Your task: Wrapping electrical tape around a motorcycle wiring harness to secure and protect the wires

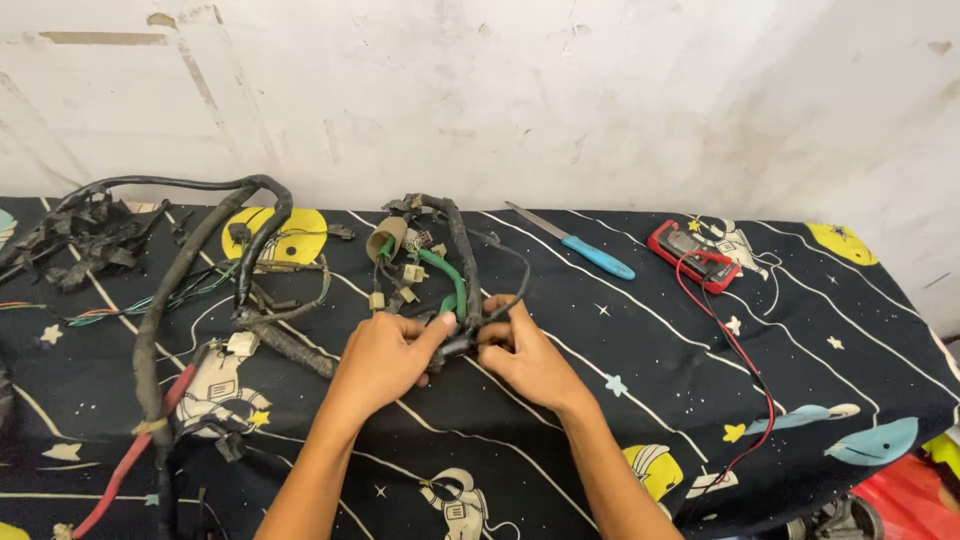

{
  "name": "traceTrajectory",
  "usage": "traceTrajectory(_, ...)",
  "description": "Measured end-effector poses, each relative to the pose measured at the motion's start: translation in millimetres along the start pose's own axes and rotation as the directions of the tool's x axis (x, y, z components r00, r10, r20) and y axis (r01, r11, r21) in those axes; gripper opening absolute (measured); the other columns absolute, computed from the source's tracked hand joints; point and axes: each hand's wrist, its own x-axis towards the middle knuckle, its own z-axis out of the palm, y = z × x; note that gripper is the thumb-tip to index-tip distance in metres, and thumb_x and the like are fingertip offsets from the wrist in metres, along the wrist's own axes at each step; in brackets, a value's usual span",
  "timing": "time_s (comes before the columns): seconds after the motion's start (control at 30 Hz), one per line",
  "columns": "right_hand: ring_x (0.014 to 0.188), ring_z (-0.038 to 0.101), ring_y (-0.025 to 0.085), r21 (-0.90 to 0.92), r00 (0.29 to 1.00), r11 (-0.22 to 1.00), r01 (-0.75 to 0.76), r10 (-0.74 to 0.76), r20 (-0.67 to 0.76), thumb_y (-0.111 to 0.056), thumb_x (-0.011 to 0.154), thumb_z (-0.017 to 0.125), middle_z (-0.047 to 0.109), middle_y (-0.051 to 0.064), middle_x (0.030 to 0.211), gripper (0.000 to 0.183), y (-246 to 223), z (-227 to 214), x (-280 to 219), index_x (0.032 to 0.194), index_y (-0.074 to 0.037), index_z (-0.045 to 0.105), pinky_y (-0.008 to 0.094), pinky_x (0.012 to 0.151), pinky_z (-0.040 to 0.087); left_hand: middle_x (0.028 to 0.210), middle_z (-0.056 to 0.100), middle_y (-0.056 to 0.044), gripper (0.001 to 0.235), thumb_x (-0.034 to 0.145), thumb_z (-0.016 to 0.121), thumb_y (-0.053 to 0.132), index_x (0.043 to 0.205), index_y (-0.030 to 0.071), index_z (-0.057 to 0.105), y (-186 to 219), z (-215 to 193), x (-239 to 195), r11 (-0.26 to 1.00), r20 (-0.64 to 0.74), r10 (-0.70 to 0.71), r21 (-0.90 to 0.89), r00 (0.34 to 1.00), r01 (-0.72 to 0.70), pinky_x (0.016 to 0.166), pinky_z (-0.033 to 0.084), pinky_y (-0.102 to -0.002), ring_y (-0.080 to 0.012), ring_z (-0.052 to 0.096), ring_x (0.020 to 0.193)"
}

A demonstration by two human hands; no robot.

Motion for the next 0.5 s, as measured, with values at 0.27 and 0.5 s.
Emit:
traceTrajectory(0.27, 0.092, 0.072, 0.045, -0.489, 0.991, 0.866, -0.109, 0.055, -0.123, -0.031, 0.085, 0.063, 0.080, 0.019, 0.088, 0.031, -86, -19, -29, 0.099, -0.007, 0.076, 0.051, 0.083, 0.054, 0.093, 0.083, -0.008, 0.041, 0.089, 0.066, 0.034, 0.120, 0.009, 0.076, -5, 9, -2, 0.979, -0.043, -0.013, -0.204, 0.999, 0.004, 0.072, 0.057, -0.035, -0.0224, 0.076, 0.063)
traceTrajectory(0.5, 0.098, 0.071, 0.045, -0.525, 0.962, 0.806, 0.272, -0.216, 0.167, -0.045, 0.081, 0.076, 0.074, 0.024, 0.106, 0.072, -102, -7, 16, 0.140, -0.007, 0.060, 0.052, 0.088, 0.056, 0.099, 0.084, -0.002, 0.035, 0.086, 0.073, 0.021, 0.119, 0.012, 0.077, -23, 19, 4, 0.934, -0.170, 0.167, -0.289, 0.971, -0.211, 0.071, 0.059, -0.032, -0.0210, 0.078, 0.060)
